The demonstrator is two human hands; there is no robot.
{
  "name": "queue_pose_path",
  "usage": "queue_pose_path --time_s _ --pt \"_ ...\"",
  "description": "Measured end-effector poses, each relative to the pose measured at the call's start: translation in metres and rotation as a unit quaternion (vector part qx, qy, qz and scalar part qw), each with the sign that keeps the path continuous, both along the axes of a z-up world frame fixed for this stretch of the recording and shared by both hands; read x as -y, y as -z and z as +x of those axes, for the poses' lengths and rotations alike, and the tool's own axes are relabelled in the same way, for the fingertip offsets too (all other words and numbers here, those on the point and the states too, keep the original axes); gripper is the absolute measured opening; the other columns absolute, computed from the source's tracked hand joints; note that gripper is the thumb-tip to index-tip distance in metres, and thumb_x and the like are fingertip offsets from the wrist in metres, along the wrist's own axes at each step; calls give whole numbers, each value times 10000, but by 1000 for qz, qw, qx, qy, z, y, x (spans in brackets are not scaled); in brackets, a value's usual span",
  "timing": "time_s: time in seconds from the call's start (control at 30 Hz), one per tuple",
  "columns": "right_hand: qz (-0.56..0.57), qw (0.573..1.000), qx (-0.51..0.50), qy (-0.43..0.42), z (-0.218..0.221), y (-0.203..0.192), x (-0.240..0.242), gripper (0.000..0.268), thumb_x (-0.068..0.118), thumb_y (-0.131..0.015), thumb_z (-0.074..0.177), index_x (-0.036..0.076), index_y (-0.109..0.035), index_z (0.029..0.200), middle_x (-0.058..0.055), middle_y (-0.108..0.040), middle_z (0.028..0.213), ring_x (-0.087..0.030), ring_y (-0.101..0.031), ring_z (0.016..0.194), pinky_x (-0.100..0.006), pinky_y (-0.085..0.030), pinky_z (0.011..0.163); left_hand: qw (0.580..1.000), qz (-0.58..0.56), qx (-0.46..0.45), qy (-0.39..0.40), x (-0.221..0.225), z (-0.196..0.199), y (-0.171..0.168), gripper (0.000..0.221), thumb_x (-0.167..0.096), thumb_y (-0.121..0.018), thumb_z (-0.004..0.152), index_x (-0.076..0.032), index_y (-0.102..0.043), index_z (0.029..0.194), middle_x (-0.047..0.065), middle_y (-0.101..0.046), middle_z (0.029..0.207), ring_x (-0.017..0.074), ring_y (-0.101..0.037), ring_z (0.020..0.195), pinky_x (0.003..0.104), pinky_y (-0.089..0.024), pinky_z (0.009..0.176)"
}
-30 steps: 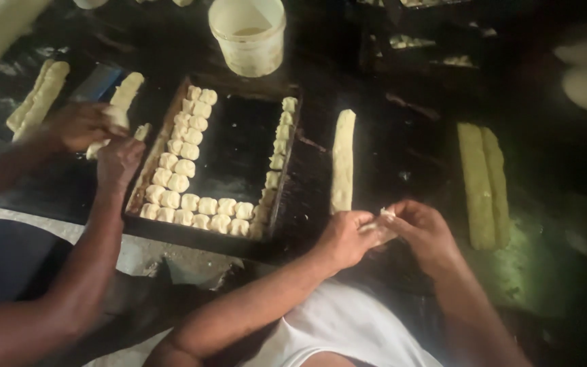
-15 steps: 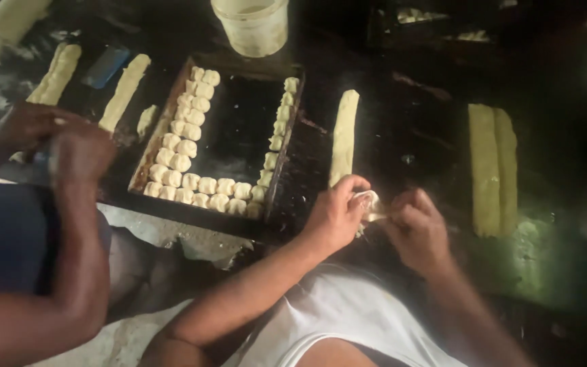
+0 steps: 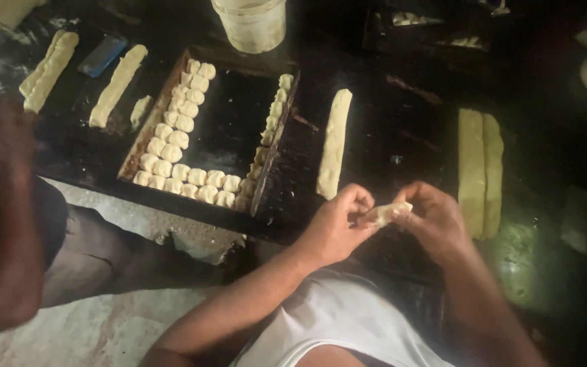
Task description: The recorder and another person are cutting and folding dough into small pieces and placing them onto baking trays.
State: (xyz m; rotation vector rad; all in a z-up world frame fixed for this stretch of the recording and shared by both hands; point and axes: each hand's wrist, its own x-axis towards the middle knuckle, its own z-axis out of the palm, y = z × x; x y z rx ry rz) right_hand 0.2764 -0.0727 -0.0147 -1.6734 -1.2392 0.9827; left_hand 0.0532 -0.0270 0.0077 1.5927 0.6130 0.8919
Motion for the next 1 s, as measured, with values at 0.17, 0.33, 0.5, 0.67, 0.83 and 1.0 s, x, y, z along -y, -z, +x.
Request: queue_pose_path --time_s 0.17,0.33,0.5,0.67,0.83,1.0 --pt "238 941 233 65 -34 3 17 307 158 -888 797 73 -655 979 -98 -748 1003 -206 -736 872 -316 -573 742 1000 -14 -6 -5 9 5 -6 380 -35 -612 898 51 -628 1267 133 -720 1094 135 -680 991 283 -573 857" --pt "420 855 300 -53 -52 -11 20 516 190 -878 646 49 -675 1099 -173 -690 1147 -333 -665 1038 -395 -561 852 970 -200 137 -17 6 5 14 285 -51 -566 946 28 -699 1185 80 -740 1074 118 -689 987 256 -570 871" --pt "362 858 362 -41 -44 15 9 269 9 -778 767 137 -706 992 -84 -702 1090 -294 -683 1066 -389 -573 861 961 -250 100 -69 0 1 18 287 -239 -738 965 8 -738 1111 51 -693 907 98 -590 742 270 -463 600" --pt "372 860 343 -58 -77 1 -4 175 13 -757 915 162 -770 1007 -36 -729 1120 -189 -702 1024 -320 -576 898 954 -245 35 -170 -22 -6 44 345 -270 -793 875 -28 -744 1116 47 -710 915 125 -629 761 315 -518 616" --pt "318 795 497 -139 -62 49 -9 198 53 -804 787 125 -795 971 -74 -764 1088 -231 -720 1074 -380 -597 968 947 -238 85 -196 -50 -21 70 293 -145 -784 899 -28 -731 1163 101 -735 1027 152 -685 886 276 -556 720" --pt "157 898 351 -214 3 134 -17 243 347 -845 744 222 -818 951 7 -783 993 -146 -754 972 -318 -600 904 916 -274 230 -184 -91 -46 80 439 13 -724 903 -63 -631 1326 97 -696 1124 185 -695 964 306 -593 758"
